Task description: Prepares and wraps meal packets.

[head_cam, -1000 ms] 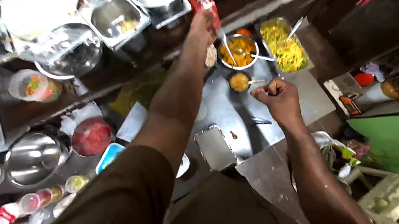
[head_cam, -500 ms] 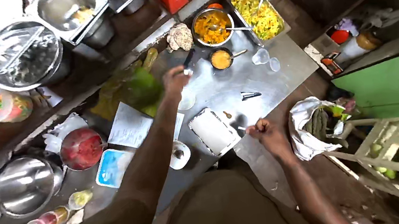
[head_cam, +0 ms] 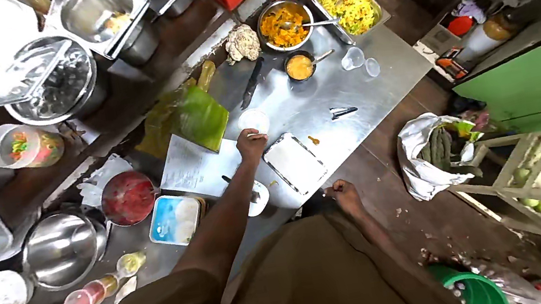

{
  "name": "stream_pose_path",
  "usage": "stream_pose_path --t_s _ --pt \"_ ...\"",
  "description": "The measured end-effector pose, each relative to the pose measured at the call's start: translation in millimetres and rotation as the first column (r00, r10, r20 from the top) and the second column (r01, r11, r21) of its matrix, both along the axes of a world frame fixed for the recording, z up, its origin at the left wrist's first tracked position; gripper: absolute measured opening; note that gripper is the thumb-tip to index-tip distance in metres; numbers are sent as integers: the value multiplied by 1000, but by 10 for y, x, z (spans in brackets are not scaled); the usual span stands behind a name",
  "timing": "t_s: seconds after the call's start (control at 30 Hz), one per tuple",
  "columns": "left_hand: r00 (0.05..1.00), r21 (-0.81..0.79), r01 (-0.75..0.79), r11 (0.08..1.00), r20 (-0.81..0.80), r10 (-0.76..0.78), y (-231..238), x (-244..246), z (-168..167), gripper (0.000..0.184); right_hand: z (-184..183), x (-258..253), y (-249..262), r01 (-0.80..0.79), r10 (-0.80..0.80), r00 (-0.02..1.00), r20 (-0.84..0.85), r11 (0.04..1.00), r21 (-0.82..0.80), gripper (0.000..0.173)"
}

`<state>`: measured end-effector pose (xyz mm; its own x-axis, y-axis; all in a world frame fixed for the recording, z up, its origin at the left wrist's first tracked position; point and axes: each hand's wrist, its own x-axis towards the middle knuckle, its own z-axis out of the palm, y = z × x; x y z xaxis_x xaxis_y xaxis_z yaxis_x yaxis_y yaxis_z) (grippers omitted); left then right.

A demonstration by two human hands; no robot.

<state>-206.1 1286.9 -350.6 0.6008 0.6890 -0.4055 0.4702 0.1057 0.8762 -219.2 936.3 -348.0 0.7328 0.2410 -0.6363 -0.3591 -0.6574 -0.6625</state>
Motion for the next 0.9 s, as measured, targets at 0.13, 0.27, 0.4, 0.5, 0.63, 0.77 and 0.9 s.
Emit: stream_pose_path --t_s 0.13,0.27,0.4,0.5,0.63,0.77,0.9 --pt "989 373 86 924 83 -126 -40 -73 171 42 -45 -58 -70 73 -66 988 138 996 -49 21" --pt "955 601 102 793 163 -246 -102 -108 471 18 483 -111 -41 113 -103 941 322 994 -12 11" --pt "848 458 529 714 -264 -459 -243 -90 473 28 564 -92 277 137 -138 990 4 987 90 21" --pt "825 406 563 720 -327 -461 -284 -51 357 20 391 -70 440 249 -235 965 -116 960 128 22" --pt "840 326 529 783 -334 -428 -316 -111 439 21 333 -91 419 383 -334 913 -234 901 205 17" --pt "799 201 584 787 -315 -512 -430 -158 541 29 260 -154 328 481 -422 874 -240 824 301 18" --pt "850 66 511 857 -185 -493 -497 -371 476 36 410 -84 169 515 -478 856 -196 763 390 31"
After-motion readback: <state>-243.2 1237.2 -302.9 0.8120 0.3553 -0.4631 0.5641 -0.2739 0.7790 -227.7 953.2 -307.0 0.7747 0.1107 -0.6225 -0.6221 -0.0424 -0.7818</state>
